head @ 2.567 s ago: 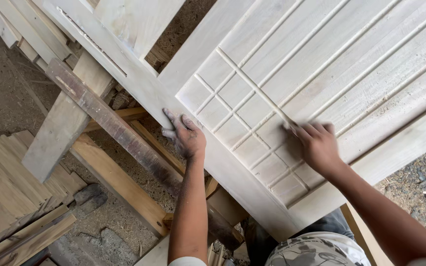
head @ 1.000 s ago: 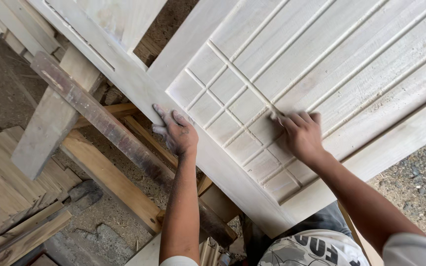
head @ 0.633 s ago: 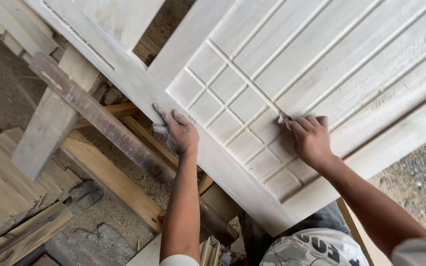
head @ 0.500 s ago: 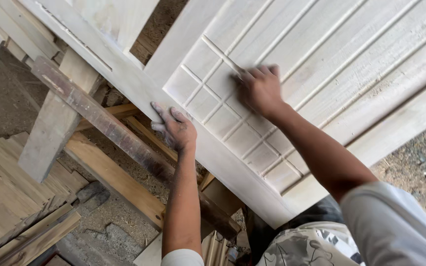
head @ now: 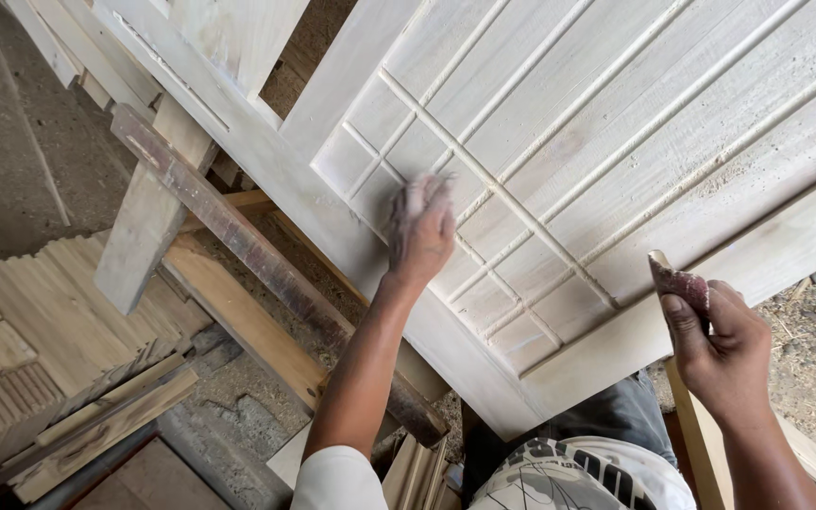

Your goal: The person sands the grooves of a wooden panel by hand using a piece of sandpaper.

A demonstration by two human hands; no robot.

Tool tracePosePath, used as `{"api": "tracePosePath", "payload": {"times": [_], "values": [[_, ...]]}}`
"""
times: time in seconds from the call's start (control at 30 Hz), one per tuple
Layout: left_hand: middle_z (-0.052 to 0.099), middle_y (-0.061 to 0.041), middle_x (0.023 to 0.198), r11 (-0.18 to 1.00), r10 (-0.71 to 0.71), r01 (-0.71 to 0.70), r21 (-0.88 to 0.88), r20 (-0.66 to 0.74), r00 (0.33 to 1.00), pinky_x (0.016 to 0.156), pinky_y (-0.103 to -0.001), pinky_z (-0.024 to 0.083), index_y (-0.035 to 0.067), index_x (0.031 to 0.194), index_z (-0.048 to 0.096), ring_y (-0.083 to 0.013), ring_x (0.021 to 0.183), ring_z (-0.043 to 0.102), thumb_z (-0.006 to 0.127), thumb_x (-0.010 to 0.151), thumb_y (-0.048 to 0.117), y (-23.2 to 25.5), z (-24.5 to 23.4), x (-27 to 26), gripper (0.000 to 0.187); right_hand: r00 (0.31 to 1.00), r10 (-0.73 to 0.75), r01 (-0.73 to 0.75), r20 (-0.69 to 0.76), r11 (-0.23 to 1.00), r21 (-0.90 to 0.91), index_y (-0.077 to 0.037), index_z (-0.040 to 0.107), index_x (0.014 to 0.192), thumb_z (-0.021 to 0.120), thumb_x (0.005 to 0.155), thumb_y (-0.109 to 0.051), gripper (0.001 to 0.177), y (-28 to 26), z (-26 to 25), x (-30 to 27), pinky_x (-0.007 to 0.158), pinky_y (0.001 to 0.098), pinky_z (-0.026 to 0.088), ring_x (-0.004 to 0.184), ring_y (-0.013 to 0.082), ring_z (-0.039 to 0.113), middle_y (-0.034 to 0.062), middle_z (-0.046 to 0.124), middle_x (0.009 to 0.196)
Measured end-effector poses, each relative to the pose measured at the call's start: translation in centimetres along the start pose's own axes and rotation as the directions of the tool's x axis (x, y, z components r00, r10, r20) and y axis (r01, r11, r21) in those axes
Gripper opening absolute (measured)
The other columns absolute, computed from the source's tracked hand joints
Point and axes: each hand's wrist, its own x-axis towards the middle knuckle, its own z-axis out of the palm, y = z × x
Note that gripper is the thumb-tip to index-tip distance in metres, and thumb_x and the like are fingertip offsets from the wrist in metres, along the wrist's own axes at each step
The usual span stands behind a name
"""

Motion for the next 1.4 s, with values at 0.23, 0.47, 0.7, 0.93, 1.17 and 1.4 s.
{"api": "tracePosePath", "payload": {"times": [0.23,0.47,0.7,0.93,1.17,1.4], "values": [[0.059,-0.015,0.127,0.951,0.133,-0.202,0.234,0.278,0.951,0.116,-0.054,0.039,0.010,0.133,0.065,-0.0339,0.121,0.058,0.067,0.093,0.013,3.4,-0.6,3.5,0.040,1.000,-0.024,0.024,0.007,1.000,-0.017,0.001,0.071,0.105,0.070,0.109,-0.013,0.014,3.8,-2.6,2.0,0.062,0.0271,0.040,0.068,0.0110,0.052,0.0042,0.058,0.075],[0.060,-0.015,0.124,0.932,0.194,-0.271,0.241,0.301,0.934,0.116,-0.054,0.038,0.014,0.129,0.069,-0.0314,0.117,0.059,0.067,0.096,0.010,3.4,-0.3,3.0,0.033,0.993,-0.097,0.103,0.073,0.991,-0.085,0.000,0.073,0.107,0.070,0.107,-0.014,0.014,6.4,-4.5,4.9,0.062,0.0277,0.038,0.067,0.0118,0.049,0.0038,0.056,0.072],[0.059,-0.014,0.120,0.968,0.187,-0.220,0.118,0.240,0.953,0.112,-0.051,0.039,0.012,0.131,0.068,-0.0298,0.119,0.056,0.069,0.089,0.008,3.9,-1.8,3.6,0.042,0.998,-0.055,0.056,0.039,0.998,-0.038,0.001,0.073,0.111,0.069,0.105,-0.010,0.013,4.6,-3.4,3.6,0.058,0.0279,0.038,0.065,0.0110,0.050,0.0034,0.056,0.074],[0.056,-0.010,0.113,0.983,0.143,-0.173,0.061,0.342,0.929,0.107,-0.051,0.039,0.012,0.123,0.068,-0.0270,0.114,0.055,0.066,0.087,0.003,4.2,-2.7,5.4,0.037,0.997,-0.083,0.081,0.009,0.992,0.095,0.002,0.070,0.105,0.071,0.100,-0.005,0.008,0.8,1.3,2.1,0.063,0.0286,0.040,0.073,0.0135,0.050,0.0051,0.057,0.081],[0.057,-0.009,0.116,0.991,0.134,-0.123,-0.054,0.329,0.935,0.107,-0.052,0.037,0.014,0.126,0.068,-0.0251,0.116,0.056,0.064,0.088,0.002,2.2,-2.8,5.7,0.039,0.991,-0.132,0.129,0.024,0.987,0.099,0.002,0.071,0.107,0.070,0.099,-0.003,0.009,-1.1,3.9,2.4,0.066,0.0321,0.039,0.072,0.0160,0.048,0.0057,0.053,0.076],[0.054,-0.009,0.114,0.982,0.187,-0.177,-0.061,0.342,0.921,0.109,-0.054,0.034,0.015,0.129,0.066,-0.0254,0.116,0.053,0.065,0.087,0.002,1.5,-2.3,5.2,0.044,0.991,-0.121,0.117,0.055,0.991,0.070,0.001,0.070,0.099,0.070,0.100,-0.006,0.007,-0.8,5.2,2.4,0.061,0.0330,0.037,0.069,0.0147,0.046,0.0047,0.051,0.073]]}}
